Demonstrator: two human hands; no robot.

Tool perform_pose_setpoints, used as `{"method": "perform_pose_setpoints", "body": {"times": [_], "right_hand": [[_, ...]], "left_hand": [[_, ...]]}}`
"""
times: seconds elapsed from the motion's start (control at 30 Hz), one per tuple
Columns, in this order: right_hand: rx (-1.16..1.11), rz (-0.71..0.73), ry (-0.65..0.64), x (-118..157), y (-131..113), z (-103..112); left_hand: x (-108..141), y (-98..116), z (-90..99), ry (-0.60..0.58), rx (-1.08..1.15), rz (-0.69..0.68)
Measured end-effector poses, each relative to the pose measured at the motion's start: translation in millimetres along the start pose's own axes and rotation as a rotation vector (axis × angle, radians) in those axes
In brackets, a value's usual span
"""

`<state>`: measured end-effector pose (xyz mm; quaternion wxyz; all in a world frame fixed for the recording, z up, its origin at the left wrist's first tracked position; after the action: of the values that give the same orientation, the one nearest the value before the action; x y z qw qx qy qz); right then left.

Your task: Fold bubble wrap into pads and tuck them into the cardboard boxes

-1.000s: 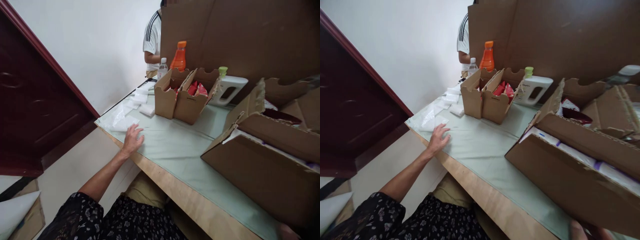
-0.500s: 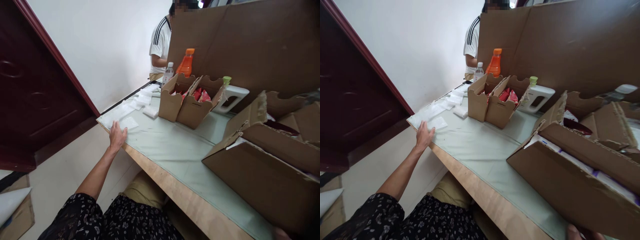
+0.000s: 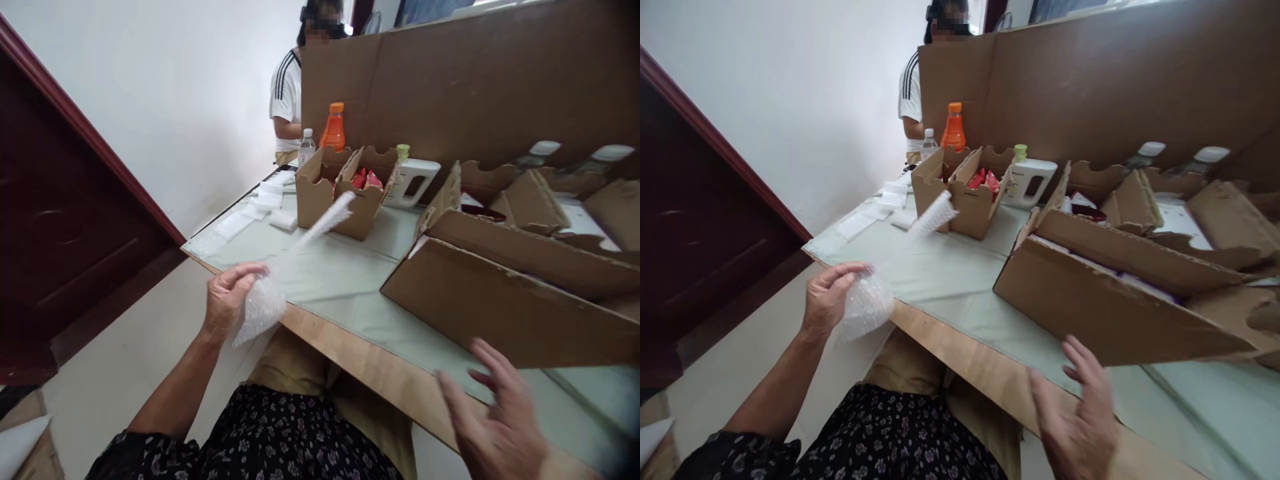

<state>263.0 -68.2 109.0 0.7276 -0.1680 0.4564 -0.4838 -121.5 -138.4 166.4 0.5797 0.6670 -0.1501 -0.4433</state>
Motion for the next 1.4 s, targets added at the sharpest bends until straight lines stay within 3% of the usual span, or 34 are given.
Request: {"method": "perform_pose_setpoints", "body": {"times": [0.1,0.2,0.3,0.43,0.5,0.6,0.8,0.87,1.0,1.07,1.13,1.23,1.4], "right_hand": [[-0.212,0.038,-0.068,-14.1,-9.7,-16.2],[-0.467,0.074,-0.134,-29.9,-8.6,-18.2],[-0.637,-0.003,-0.351,-30.8,0.1,-11.1],[-0.810,-0.181,-0.810,-1.6,10.1,-1.7],[-0.881,-0.239,-0.869,16.3,10.8,0.1],[-0.929,-0.203,-0.885,34.7,2.0,-0.7],[-0.609,-0.139,-1.062,40.4,-26.3,8.4],[-0.583,-0.156,-1.012,37.5,-27.4,23.1],[-0.533,-0.167,-0.905,27.8,-22.3,65.5],[-0.435,-0.173,-0.894,19.0,-20.9,83.7],[-0.320,-0.197,-0.862,6.0,-19.8,93.5],[-0.176,-0.231,-0.731,-19.0,-13.6,88.9],[0.106,-0.200,-0.274,-41.8,17.5,60.5]], "left_hand": [[20.3,11.7,-19.2,-0.352,0.137,0.134],[44.8,16.1,-33.7,-0.675,0.255,0.254],[68.4,14.3,-40.6,-0.895,0.362,0.363],[90.6,10.4,-40.0,-0.928,0.406,0.470],[97.1,10.7,-39.7,-0.921,0.427,0.505],[102.2,15.0,-42.2,-0.942,0.479,0.546],[100.6,24.1,-44.9,-1.009,0.515,0.575],[102.1,22.2,-42.3,-1.069,0.428,0.599],[110.8,17.3,-36.5,-1.368,0.064,0.570],[107.4,18.0,-35.3,-1.458,-0.079,0.532],[91.8,20.3,-38.1,-1.456,-0.126,0.512],[48.5,18.5,-56.2,-1.405,-0.173,0.399],[-23.9,-12.8,-116.3,-1.247,-0.613,0.053]]}}
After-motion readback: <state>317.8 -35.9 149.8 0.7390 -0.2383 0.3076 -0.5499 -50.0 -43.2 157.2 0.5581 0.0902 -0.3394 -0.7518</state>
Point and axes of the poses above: each hand's wrist, its own x-axis away from the middle knuckle, its own z-axis out of the back of the hand, y = z × x, the point moved 1 cm from there along -x, towards the middle knuckle, and after that the axes turned 2 degrees about -y, right-handed, at the moved point
